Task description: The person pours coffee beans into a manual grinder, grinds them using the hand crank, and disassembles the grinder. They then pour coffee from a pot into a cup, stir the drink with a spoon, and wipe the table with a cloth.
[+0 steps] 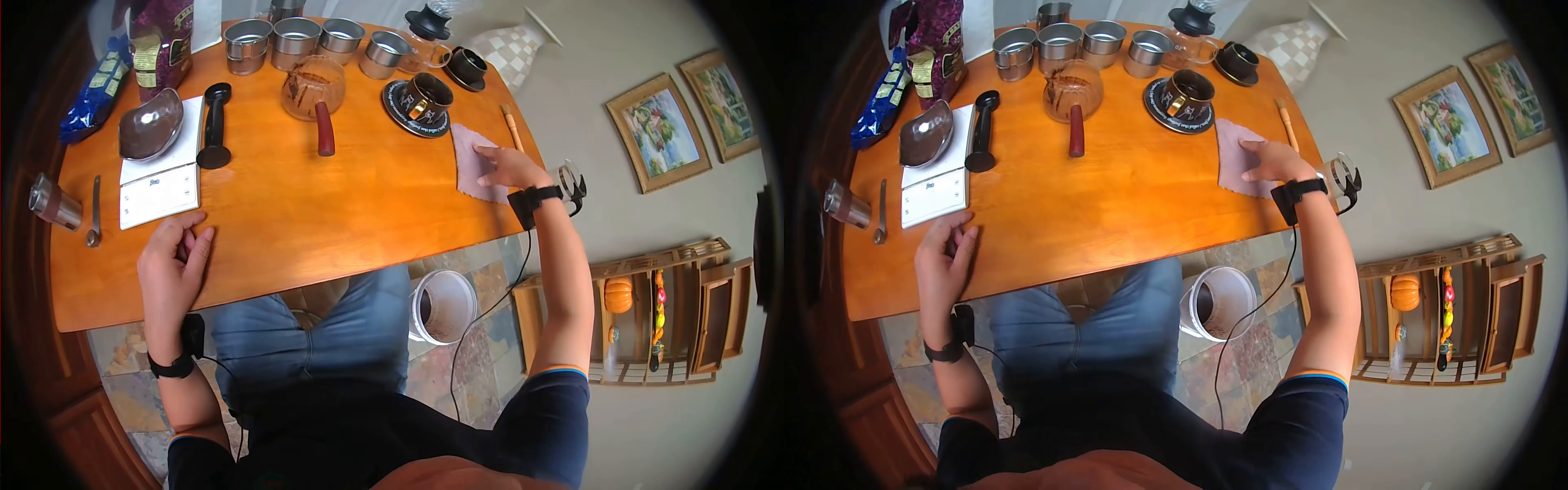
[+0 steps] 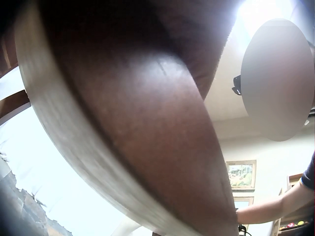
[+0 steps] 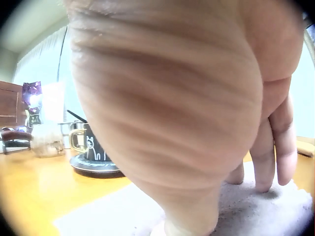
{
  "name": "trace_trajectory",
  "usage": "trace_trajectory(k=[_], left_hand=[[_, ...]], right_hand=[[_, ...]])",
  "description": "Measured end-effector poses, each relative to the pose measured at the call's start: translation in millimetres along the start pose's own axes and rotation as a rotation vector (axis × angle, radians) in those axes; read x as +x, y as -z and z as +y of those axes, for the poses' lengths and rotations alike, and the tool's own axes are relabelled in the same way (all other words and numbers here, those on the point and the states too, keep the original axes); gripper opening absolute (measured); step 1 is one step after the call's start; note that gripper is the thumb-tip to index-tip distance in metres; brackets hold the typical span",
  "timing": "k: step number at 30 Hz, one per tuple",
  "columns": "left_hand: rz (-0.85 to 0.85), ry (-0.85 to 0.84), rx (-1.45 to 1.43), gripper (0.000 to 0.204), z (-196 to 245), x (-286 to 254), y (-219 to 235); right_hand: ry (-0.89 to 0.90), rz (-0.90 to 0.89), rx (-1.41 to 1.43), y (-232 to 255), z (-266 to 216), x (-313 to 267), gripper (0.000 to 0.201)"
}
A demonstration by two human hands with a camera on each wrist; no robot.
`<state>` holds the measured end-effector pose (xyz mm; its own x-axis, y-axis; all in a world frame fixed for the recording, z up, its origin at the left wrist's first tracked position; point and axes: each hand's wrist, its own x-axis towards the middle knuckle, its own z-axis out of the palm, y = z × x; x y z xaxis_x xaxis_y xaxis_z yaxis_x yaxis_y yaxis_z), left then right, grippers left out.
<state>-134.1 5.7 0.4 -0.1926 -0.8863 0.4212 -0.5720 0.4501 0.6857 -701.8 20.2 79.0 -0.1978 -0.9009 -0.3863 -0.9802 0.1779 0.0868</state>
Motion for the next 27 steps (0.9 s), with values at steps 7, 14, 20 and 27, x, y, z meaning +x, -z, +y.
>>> trace_trajectory(k=[7,14,20,27], left_hand=[[-0.018,0.003,0.017,0.018,1.2,0.1,1.7],[-0.031,0.013,0.027,0.018,-2.0,-0.8,-1.6],[-0.029,0.014,0.052,0.019,-6.2,-1.9,-2.8],[-0.073,0.084,0.024,0.019,-0.8,-2.3,3.2]], right_hand=[[-0.004,0.176,0.242,-43.0,-22.3,-76.6,0.084],[0.088,0.388,0.588,-108.6,-14.4,-130.6,0.071],[0.038,0.357,0.632,-103.8,-4.5,-135.6,0.067],[0.066,0.452,0.471,-113.2,32.8,-99.1,0.07]])
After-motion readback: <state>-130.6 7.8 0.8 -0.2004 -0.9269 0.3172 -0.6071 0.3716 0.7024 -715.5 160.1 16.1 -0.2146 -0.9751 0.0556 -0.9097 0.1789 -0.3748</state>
